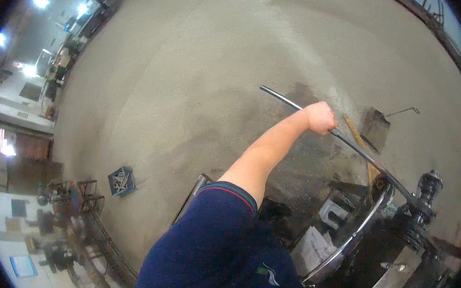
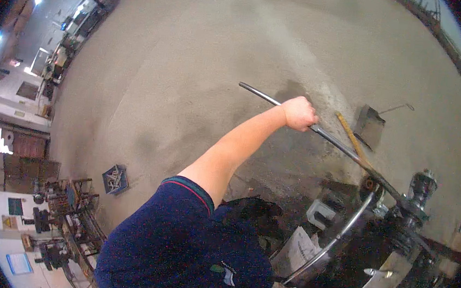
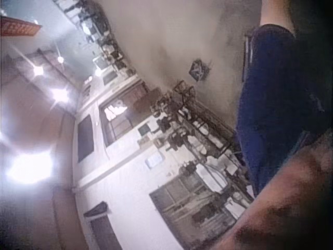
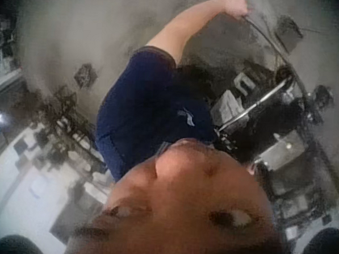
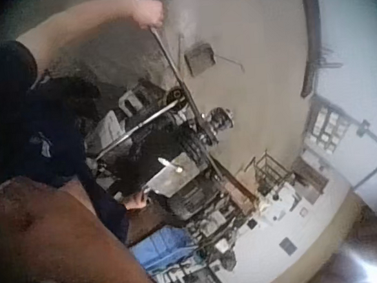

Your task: The person repeatedly picks small metal parts from a blue bin and places them into a machine, then uses a long metal rod to operate a lever on the machine. The person continues this cycle of loading parts and operating the lever throughout the clip.

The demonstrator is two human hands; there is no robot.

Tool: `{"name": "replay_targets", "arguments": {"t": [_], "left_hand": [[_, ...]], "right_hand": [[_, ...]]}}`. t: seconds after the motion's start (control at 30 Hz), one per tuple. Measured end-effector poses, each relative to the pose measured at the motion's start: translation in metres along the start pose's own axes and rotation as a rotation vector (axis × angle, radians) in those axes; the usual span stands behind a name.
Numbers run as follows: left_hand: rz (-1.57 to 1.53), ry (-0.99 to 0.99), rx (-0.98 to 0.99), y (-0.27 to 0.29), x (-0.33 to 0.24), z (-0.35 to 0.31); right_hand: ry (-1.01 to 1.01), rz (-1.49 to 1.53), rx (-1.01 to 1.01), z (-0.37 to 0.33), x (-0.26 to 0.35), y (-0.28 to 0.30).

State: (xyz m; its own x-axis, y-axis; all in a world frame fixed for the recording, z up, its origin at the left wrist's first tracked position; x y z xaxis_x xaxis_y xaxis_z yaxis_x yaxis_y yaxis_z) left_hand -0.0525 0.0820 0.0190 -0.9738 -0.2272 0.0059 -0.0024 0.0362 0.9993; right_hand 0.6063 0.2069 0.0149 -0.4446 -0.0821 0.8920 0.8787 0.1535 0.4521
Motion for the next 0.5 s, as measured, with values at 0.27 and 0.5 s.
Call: {"name": "replay_targets", "arguments": {"t": [0.27,0.5], "left_hand": [[0.021,0.014,0.007,0.01,0.009,0.003],[0.023,-0.098,-0.095,0.011,0.001,0.009]], "right_hand": [[-0.001,-0.04,-0.02,0.02,0.018,-0.02],[-0.065,0.007,-0.063,0.001,0.004,0.025]]}}
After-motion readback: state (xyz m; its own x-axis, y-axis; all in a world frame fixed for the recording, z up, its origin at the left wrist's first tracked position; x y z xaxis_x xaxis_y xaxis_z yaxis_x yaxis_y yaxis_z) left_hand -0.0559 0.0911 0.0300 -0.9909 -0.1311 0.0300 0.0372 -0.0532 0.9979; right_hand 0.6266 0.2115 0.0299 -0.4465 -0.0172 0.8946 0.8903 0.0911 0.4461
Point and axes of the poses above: each hand's wrist, its own z-axis towards the middle knuckle, its own y-axis out of the back of the hand, x = y × z, the point moved 6 cm from there along z, towards the middle knuckle, and after that the axes turned 9 degrees about y, right-handed, at the moved point
